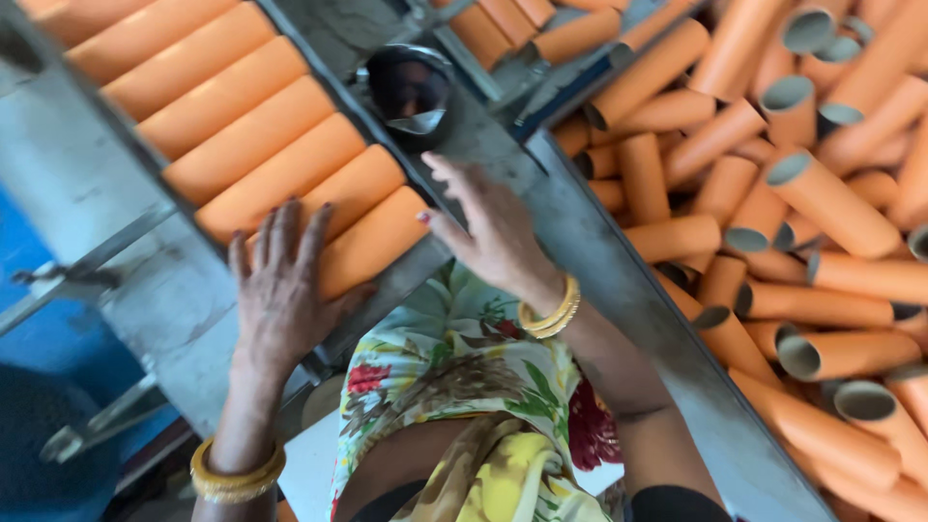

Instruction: The person sits at a machine and repeatedly picks up orange cylindrical objects from a pile, places them onto a conveyor belt, and then moves the processed cylinders into a collection bin. The task involves continuous manual handling of the cylinders to feed the machine and sort the output.

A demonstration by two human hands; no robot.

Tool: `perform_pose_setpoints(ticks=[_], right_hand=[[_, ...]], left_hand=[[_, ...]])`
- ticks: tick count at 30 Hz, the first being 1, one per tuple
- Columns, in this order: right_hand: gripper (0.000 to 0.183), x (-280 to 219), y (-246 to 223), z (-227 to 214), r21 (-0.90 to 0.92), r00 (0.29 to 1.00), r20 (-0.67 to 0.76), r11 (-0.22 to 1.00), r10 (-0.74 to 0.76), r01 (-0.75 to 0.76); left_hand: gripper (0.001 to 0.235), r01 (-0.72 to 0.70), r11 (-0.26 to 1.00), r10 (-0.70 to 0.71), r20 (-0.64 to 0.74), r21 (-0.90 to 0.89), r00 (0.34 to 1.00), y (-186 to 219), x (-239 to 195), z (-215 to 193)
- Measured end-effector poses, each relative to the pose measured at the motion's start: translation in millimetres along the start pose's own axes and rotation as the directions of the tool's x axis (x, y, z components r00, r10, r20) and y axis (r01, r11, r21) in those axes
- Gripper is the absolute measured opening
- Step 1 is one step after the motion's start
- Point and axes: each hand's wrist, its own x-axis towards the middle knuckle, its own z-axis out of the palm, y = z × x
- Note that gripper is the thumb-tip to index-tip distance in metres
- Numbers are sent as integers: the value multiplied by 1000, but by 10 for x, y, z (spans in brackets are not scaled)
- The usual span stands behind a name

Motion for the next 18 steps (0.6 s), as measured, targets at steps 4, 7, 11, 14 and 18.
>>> perform_pose_setpoints(ticks=[4,7,11,14,18], right_hand=[[36,-242,625,-621,-237,964,-169,940,207,-244],[33,-674,1324,-1169,-539,931,-266,762,249,-358],[45,-1361,2154,-1683,-677,664,-245,365,707,-639],[42,-1672,2467,-1684,-502,610,-137,477,780,-722],[32,-1577,2196,-1614,-285,824,-202,773,529,-566]], left_hand=[[99,-1,1000,2,-37,14,999,-77,-22,93],[93,30,1000,-29,-48,6,998,-134,-3,141],[85,45,999,-45,-71,-5,996,-177,-14,192],[81,50,999,-50,-79,-12,996,-186,-26,196],[79,32,999,-35,-74,-30,997,-159,-16,144]])
